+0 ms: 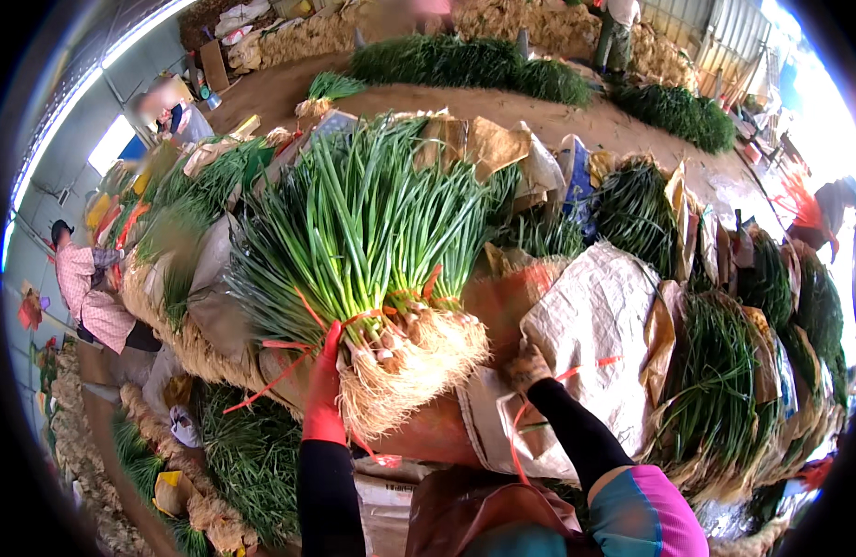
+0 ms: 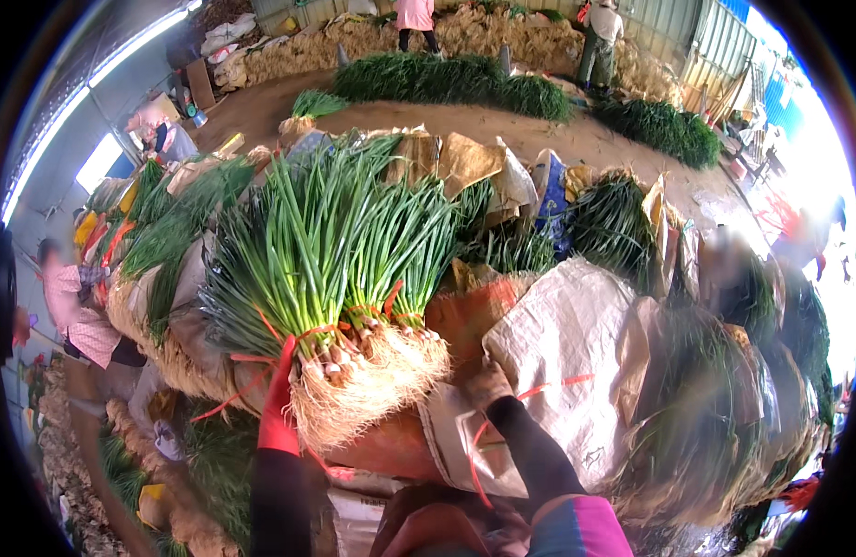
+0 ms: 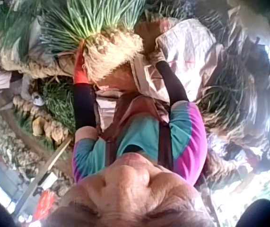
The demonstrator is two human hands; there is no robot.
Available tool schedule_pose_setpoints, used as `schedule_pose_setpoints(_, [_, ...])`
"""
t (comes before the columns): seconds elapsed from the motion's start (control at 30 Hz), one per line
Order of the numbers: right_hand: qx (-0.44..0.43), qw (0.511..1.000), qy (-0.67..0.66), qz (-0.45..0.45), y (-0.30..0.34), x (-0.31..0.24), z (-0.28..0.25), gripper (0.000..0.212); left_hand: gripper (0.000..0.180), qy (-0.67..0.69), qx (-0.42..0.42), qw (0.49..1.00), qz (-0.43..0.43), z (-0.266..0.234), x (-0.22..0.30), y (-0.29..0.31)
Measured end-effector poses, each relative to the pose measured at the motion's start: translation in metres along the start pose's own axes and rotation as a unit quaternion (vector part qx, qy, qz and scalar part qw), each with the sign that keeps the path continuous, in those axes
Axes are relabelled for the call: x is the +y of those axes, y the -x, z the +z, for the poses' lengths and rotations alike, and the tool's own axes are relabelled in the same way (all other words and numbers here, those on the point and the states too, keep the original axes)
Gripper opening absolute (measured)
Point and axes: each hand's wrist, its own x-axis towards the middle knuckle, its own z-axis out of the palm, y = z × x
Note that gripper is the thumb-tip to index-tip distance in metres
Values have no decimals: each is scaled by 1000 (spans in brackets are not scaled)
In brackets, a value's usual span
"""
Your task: The person ties bunches of green onions with red bands, sorts through loose onions to create new bundles, and places processed bunches onto a conveyor or table.
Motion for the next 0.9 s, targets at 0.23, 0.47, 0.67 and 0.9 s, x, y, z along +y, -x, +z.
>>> schedule_pose_setpoints(0.23, [-82, 935, -344, 14, -63, 28, -60, 22, 49, 28, 32, 999, 30, 50, 6, 23])
schedule_pose_setpoints(0.47, [327, 929, -126, 118, -134, 70, 7, 33, 51, -18, -21, 1000, 9, 58, 1, -5])
schedule_pose_setpoints(0.67, [105, 987, 106, -51, -147, 66, 73, 25, 51, -22, 17, 1000, 13, 64, -5, -18])
schedule_pose_setpoints(0.9, [-32, 959, -236, -153, -92, 50, -52, 21, 52, -27, 55, 998, 24, 60, 8, -3])
